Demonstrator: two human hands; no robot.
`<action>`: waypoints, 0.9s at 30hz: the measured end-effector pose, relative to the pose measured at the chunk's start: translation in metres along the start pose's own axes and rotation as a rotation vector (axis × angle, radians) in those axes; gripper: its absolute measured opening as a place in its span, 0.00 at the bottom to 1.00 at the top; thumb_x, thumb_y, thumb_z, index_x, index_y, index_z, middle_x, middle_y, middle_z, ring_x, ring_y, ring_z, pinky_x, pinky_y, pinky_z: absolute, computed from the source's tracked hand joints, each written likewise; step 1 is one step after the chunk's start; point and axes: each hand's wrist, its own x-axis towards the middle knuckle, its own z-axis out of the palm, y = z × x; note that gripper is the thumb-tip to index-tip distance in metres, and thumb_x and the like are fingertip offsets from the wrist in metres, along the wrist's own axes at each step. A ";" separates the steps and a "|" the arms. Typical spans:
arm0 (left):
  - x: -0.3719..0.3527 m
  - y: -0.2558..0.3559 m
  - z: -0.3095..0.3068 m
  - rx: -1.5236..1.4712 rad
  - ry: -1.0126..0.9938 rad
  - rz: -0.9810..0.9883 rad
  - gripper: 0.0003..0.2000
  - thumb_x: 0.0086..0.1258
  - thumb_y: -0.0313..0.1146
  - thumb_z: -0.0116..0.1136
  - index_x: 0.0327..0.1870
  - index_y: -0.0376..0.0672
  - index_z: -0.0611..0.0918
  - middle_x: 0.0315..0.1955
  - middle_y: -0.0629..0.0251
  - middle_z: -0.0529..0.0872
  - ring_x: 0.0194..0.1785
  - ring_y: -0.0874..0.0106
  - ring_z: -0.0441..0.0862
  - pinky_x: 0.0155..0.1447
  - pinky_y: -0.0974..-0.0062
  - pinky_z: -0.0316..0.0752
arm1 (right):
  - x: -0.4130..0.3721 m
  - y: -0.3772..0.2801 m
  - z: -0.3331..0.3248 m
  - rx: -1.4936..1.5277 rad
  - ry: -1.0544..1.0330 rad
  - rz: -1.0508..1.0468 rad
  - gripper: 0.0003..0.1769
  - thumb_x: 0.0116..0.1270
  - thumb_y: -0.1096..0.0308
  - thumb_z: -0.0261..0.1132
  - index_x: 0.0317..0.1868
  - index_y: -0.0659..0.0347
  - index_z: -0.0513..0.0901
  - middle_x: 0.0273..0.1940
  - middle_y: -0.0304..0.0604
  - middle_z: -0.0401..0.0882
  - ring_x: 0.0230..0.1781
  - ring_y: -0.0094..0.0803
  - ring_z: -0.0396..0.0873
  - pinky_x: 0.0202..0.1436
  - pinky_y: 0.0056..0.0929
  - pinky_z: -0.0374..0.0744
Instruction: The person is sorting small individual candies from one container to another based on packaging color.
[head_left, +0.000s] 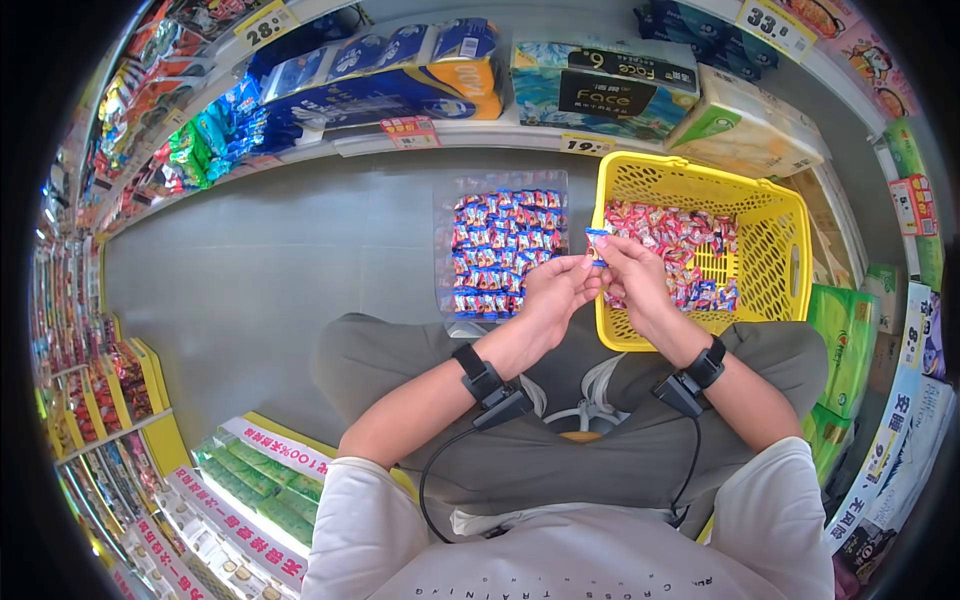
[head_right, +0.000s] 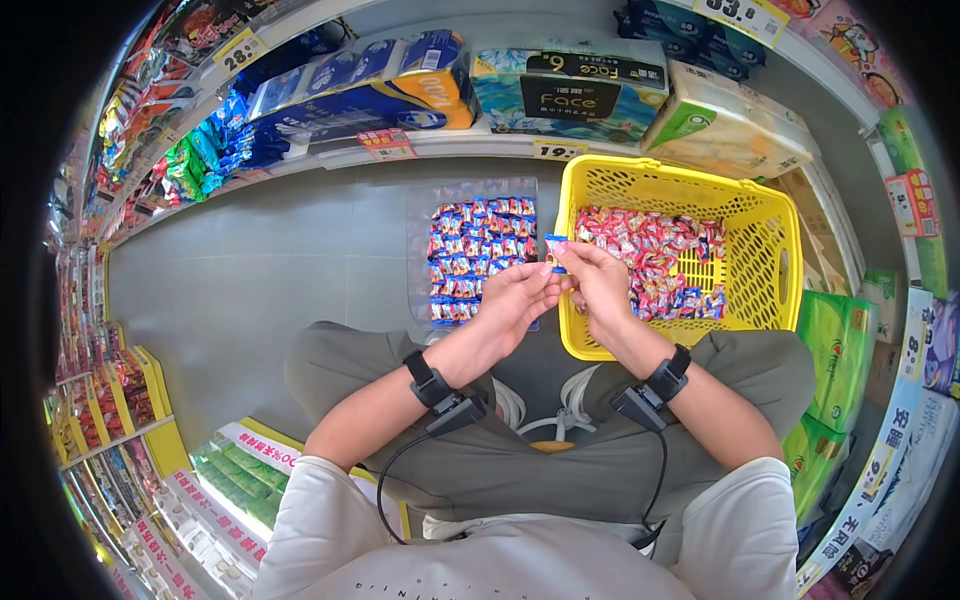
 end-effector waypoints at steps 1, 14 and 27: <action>0.001 -0.002 -0.002 -0.007 -0.004 0.016 0.08 0.75 0.32 0.58 0.49 0.38 0.79 0.38 0.64 0.85 0.40 0.76 0.83 0.47 0.77 0.81 | -0.001 -0.001 0.001 -0.035 0.004 0.016 0.11 0.67 0.64 0.70 0.46 0.60 0.84 0.32 0.34 0.80 0.24 0.15 0.72 0.20 0.14 0.63; 0.126 0.000 -0.092 0.431 0.663 0.300 0.09 0.74 0.35 0.59 0.44 0.38 0.83 0.29 0.69 0.82 0.29 0.77 0.75 0.34 0.74 0.72 | -0.001 0.005 -0.002 0.182 -0.022 0.194 0.10 0.65 0.70 0.60 0.47 0.55 0.75 0.30 0.31 0.69 0.24 0.19 0.64 0.25 0.20 0.61; 0.163 0.009 -0.146 0.950 0.892 0.223 0.12 0.65 0.41 0.67 0.42 0.44 0.89 0.37 0.52 0.89 0.45 0.56 0.87 0.51 0.62 0.80 | -0.003 0.007 -0.005 0.239 -0.044 0.266 0.09 0.64 0.68 0.62 0.45 0.56 0.76 0.31 0.31 0.70 0.25 0.19 0.63 0.26 0.21 0.62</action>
